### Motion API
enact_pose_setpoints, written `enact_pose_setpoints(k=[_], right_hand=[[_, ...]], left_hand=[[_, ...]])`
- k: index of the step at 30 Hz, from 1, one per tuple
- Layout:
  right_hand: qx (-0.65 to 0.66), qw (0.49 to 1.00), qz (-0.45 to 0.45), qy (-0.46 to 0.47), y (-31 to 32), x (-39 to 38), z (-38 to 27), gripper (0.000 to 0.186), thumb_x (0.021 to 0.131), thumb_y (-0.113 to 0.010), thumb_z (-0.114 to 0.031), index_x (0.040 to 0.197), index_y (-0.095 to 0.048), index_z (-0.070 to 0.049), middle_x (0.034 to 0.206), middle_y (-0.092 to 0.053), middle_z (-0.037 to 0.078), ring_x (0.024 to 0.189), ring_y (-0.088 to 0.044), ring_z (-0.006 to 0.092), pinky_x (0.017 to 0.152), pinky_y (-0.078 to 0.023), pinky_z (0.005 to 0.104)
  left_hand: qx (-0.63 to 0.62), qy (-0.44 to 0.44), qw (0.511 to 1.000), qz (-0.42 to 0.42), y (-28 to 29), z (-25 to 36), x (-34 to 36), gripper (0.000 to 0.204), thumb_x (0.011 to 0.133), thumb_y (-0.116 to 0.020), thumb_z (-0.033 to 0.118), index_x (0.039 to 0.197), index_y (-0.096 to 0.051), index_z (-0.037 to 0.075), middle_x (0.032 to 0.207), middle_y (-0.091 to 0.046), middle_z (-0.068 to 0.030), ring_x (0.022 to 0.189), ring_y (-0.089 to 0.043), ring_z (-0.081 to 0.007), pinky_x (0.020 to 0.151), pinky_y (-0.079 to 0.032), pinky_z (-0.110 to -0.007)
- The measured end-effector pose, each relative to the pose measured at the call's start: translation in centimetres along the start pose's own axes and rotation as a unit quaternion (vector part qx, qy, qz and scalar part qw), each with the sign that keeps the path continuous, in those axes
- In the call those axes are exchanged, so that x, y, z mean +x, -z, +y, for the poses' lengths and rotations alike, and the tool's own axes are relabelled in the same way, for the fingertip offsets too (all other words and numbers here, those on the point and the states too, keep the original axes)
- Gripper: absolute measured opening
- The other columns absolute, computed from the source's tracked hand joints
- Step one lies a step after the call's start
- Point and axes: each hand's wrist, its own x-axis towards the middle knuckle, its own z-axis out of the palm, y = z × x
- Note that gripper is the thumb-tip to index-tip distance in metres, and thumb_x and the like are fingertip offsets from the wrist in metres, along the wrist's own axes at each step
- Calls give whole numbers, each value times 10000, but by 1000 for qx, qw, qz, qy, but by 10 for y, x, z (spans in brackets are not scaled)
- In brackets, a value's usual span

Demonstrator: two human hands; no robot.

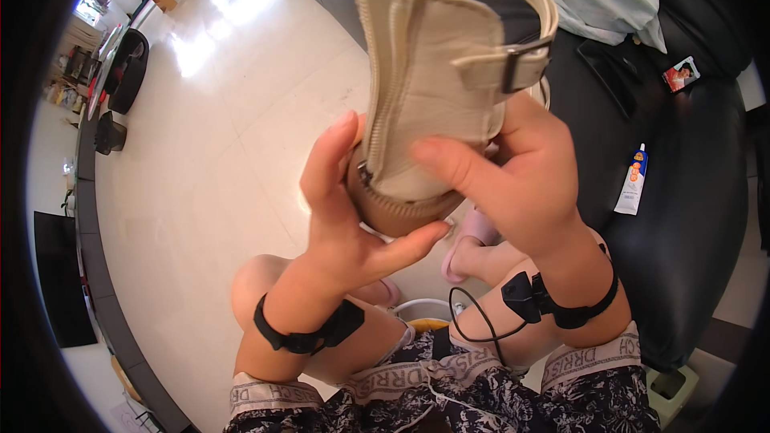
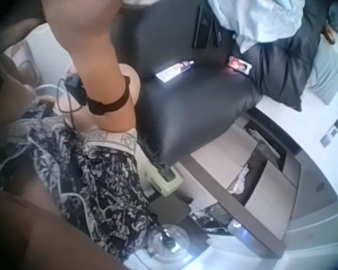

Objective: Applying adhesive from a tube to the sole of a platform sandal to repair it.

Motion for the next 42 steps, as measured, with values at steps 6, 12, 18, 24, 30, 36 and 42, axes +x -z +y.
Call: enact_pose_setpoints(k=[6,12,18,24,30,36,42], right_hand=[[57,996,61,-19,12,22,28,232,769,-692,-150,879,-627,44,783,-665,92,645,-600,112,585,-483,261],[-4,994,55,-99,12,23,40,233,753,-670,-180,776,-618,46,677,-630,89,585,-556,112,542,-449,272],[-46,993,47,-94,16,23,52,289,683,-675,-241,663,-575,29,602,-570,118,538,-536,176,529,-433,322],[-233,971,48,-14,24,27,49,288,674,-662,-222,734,-584,49,679,-606,165,627,-581,225,598,-459,335],[-445,882,150,-51,81,-9,5,432,778,-660,-325,1058,-581,-5,1025,-608,191,987,-563,323,843,-455,358],[-616,562,118,-539,188,-42,28,415,840,-532,-193,1223,-521,-34,1186,-587,139,1135,-545,278,881,-477,358],[-564,571,112,-586,200,-27,55,355,793,-537,-109,1137,-607,-54,1079,-642,141,1002,-626,256,816,-491,330]], left_hand=[[146,49,988,-32,-22,-21,1,1099,697,-792,125,1419,35,75,1296,-368,-221,1143,-469,-302,935,-404,-397],[206,37,978,-4,-22,-15,1,943,594,-839,221,1365,-314,87,1217,-430,-203,957,-537,-330,811,-472,-374],[155,141,973,-96,-10,-8,1,805,597,-836,234,1290,-439,139,1104,-492,-153,941,-548,-298,793,-478,-353],[126,160,972,-121,-19,-9,6,879,665,-818,297,1341,-315,44,1277,-432,-112,1124,-478,-229,908,-424,-348],[100,199,968,-120,-27,8,20,874,695,-787,346,1355,-300,42,1280,-409,-143,1149,-463,-259,952,-406,-367],[88,141,981,-96,-39,10,33,769,670,-798,247,1308,-387,123,1121,-445,-149,1046,-469,-304,892,-414,-376],[48,191,978,-74,-32,9,31,658,731,-747,253,1285,-412,131,1146,-450,-144,1058,-471,-291,898,-418,-372]])
